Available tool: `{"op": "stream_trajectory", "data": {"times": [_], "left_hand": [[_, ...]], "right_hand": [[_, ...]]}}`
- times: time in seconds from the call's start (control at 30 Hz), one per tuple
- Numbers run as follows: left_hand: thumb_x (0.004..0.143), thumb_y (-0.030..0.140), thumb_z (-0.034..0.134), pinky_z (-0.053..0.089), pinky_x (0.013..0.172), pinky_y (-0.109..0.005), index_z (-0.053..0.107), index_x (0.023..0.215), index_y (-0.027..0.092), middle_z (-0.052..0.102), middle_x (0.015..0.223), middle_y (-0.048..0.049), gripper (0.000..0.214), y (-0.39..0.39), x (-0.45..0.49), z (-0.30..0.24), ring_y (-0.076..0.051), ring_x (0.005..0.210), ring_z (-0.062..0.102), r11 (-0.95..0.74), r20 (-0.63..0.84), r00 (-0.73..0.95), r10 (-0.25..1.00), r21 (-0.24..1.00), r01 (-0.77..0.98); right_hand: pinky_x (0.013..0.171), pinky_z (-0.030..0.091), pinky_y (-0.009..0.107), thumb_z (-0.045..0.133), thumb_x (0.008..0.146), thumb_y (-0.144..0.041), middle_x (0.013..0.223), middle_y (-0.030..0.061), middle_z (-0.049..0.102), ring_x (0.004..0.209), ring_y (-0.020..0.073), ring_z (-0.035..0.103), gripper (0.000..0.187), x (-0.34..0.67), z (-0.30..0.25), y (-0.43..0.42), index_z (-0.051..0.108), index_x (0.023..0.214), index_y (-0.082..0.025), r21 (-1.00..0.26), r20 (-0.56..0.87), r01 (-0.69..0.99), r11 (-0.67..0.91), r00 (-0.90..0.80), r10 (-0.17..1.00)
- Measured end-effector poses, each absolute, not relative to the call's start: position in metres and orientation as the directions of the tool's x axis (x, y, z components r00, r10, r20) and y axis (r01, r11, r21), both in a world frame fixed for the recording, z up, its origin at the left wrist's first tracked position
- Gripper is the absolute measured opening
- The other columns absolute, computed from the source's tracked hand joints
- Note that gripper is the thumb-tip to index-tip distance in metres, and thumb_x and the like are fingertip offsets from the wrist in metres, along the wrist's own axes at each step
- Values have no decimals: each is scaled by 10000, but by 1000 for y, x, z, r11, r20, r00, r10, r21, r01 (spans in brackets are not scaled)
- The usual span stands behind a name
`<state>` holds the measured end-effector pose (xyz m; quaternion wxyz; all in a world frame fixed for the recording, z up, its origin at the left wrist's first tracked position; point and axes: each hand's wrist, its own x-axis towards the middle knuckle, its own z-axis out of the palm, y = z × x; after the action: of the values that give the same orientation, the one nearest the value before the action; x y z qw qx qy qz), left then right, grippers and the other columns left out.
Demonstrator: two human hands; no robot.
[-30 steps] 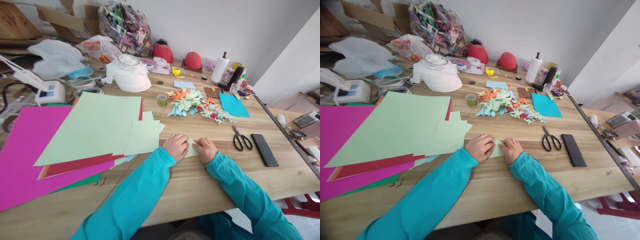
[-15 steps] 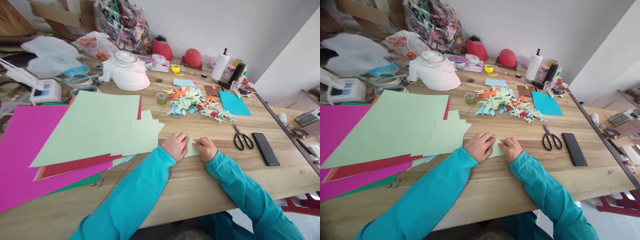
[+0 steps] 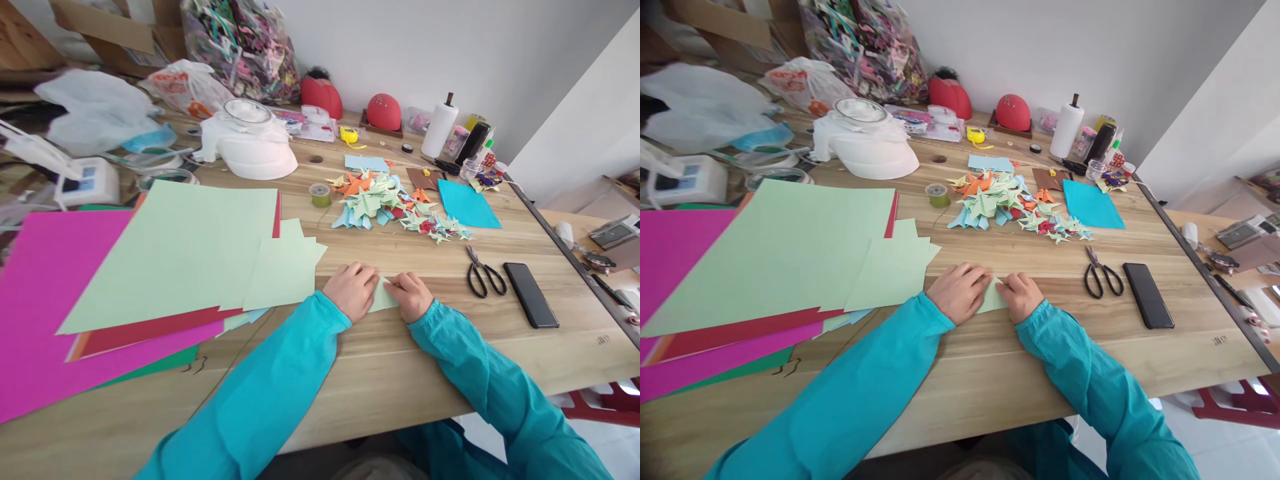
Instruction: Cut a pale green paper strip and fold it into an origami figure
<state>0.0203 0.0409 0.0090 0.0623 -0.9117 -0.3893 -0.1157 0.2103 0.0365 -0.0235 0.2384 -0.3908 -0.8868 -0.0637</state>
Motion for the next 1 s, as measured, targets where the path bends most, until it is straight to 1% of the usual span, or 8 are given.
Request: {"op": "stream_trajectory", "data": {"times": [0.17,0.27,0.37,0.47,0.57,0.7,0.87,1.0], "left_hand": [[778,212,456,323,652,-375,566,1047,127,566,948,-118,303,39,23,9,-251,876,453,-679,278,658,700,-26,734],[784,212,449,314,649,-374,573,1032,126,569,939,-119,291,39,24,8,-250,870,456,-676,285,656,698,-38,736],[788,215,442,310,651,-380,556,1082,134,569,949,-118,325,38,25,7,-253,866,455,-675,291,659,694,-56,735],[806,222,425,303,641,-378,543,1119,174,569,960,-112,338,38,25,7,-251,862,456,-673,299,656,693,-58,737],[826,227,405,294,629,-374,565,1091,192,570,960,-108,311,37,25,8,-242,847,460,-675,302,656,691,-55,736],[842,230,397,283,627,-367,577,1061,199,578,946,-93,285,38,25,8,-229,833,469,-682,305,664,683,-61,729],[849,228,385,277,626,-378,580,1059,194,592,957,-86,288,38,27,8,-235,829,470,-674,293,665,686,-87,734],[807,273,445,294,641,-389,610,1003,162,590,958,-93,279,36,33,10,-248,853,465,-662,304,645,701,-59,747]], "right_hand": [[647,383,286,428,854,-166,844,87,545,730,169,424,248,211,-24,37,654,954,-187,-71,422,723,688,-603,677],[648,370,281,431,859,-180,842,80,544,742,168,422,239,210,-23,36,653,945,-200,-57,418,741,669,-591,689],[646,356,276,444,850,-166,841,70,553,749,168,420,236,209,-22,35,650,953,-215,-32,430,756,653,-580,692],[644,345,280,447,843,-149,845,70,559,759,171,425,248,208,-22,34,643,979,-217,-24,420,768,640,-574,703],[646,343,288,458,839,-166,858,70,557,769,174,436,238,208,-20,34,638,986,-220,-56,399,776,628,-559,727],[663,355,302,489,814,-222,895,77,559,806,186,458,259,208,-14,32,606,1042,-185,-123,380,778,616,-537,754],[655,344,317,491,796,-210,909,84,574,804,199,455,260,202,-6,26,608,1024,-171,-29,356,817,576,-530,770],[664,338,313,524,777,-202,916,84,579,805,200,457,264,199,-4,24,606,1025,-166,-10,341,820,572,-535,773]]}}
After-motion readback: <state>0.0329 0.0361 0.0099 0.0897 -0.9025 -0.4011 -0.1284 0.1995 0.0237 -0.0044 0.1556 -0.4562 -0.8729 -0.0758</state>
